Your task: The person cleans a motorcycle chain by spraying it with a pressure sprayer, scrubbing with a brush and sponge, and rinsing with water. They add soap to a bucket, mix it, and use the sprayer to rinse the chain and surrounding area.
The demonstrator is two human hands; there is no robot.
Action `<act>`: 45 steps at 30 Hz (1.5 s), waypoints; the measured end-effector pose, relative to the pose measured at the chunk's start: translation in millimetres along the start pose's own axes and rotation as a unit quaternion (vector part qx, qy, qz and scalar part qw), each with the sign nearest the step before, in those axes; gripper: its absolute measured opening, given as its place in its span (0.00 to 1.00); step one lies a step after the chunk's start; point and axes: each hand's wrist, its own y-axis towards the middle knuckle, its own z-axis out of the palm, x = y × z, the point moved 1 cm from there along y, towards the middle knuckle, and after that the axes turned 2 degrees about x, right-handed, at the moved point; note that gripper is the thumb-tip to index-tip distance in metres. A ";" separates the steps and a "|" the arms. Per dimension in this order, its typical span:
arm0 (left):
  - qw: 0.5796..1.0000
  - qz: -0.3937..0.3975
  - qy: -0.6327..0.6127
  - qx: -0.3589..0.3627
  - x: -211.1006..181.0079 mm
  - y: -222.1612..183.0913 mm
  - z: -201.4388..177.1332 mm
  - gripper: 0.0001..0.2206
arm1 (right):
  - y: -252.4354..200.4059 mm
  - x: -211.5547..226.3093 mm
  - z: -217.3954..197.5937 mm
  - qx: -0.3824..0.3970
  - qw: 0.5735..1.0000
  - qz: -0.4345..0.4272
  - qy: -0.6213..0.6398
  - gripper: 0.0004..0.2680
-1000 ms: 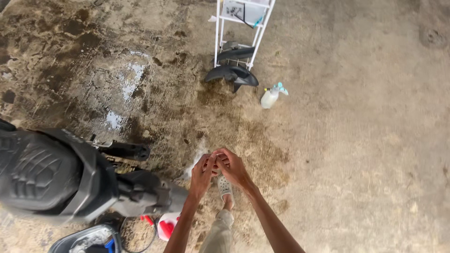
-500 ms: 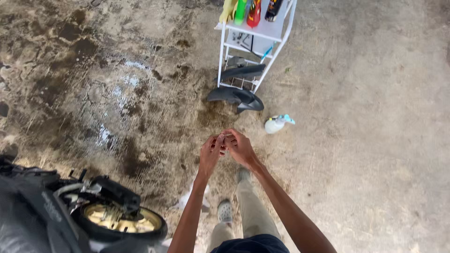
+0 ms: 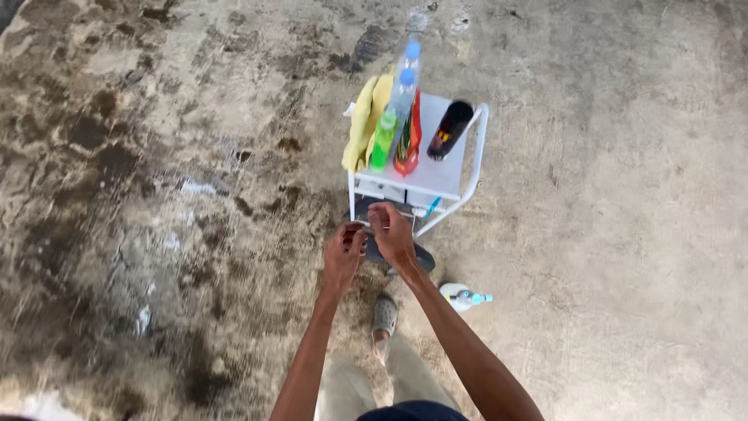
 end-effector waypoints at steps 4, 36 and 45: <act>0.984 0.109 0.139 0.002 -17.4 103.4 15.3 0.15 | 86.9 32.6 -24.3 -0.073 0.997 -0.022 -0.025 0.14; 0.993 0.106 0.046 0.001 -85.2 176.0 -32.6 0.24 | 140.8 101.6 -32.2 -0.187 0.948 -0.104 -0.236 0.17; 0.995 0.057 0.056 -0.067 -68.6 68.8 -90.5 0.28 | 97.1 146.6 14.5 0.232 0.969 -0.079 0.036 0.29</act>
